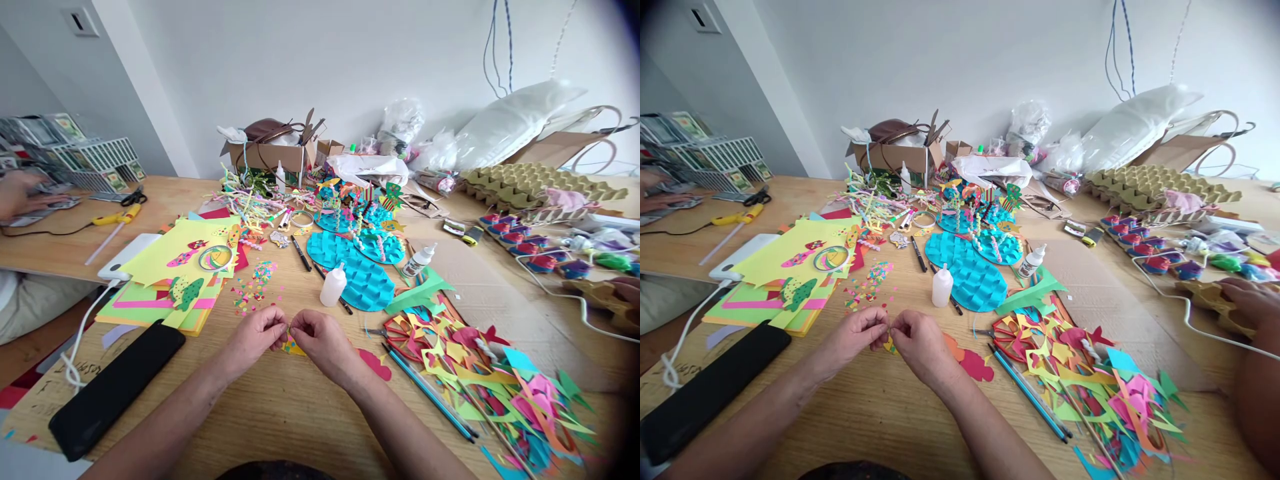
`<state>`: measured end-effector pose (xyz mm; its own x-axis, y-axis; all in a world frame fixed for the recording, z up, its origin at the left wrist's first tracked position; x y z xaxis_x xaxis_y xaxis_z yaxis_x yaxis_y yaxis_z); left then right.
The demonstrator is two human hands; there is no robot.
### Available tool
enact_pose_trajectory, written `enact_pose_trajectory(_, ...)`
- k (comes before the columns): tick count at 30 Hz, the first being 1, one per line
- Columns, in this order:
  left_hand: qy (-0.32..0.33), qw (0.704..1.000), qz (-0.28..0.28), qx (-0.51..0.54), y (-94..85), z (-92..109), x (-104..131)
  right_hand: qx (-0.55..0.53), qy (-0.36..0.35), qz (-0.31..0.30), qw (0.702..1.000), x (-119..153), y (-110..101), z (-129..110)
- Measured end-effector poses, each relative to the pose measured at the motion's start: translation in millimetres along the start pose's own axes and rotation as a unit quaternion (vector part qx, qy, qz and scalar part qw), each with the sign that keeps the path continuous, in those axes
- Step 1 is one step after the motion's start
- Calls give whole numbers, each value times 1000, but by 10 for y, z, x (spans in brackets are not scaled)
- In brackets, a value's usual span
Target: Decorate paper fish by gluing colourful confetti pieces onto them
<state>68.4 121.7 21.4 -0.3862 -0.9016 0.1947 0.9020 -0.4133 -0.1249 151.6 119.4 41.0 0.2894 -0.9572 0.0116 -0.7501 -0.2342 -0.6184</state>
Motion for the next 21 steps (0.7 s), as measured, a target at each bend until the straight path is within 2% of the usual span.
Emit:
enact_pose_trajectory(14, 1, 1000, -7, -31, 16, -21, -13, 19, 5, -4, 1000, 9, -7, 22)
enact_pose_trajectory(17, 29, 992, 7, -122, -79, -18, 39, 43, 5, -16, 999, 40, -44, 57)
enact_pose_trajectory(21, 129, 938, 62, -316, -217, 50, 176, 112, 18, -74, 991, 101, 28, 151)
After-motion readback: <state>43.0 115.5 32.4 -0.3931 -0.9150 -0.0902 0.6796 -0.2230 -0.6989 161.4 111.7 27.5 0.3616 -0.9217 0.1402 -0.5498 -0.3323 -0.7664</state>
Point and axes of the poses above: each hand's wrist, its own x-axis away from the middle knuckle, its own y-axis out of the palm, z = x × y, the point moved 10 cm from there along -x, towards the middle knuckle, and after that the axes turned 4 degrees about x, right-handed, at the moved point
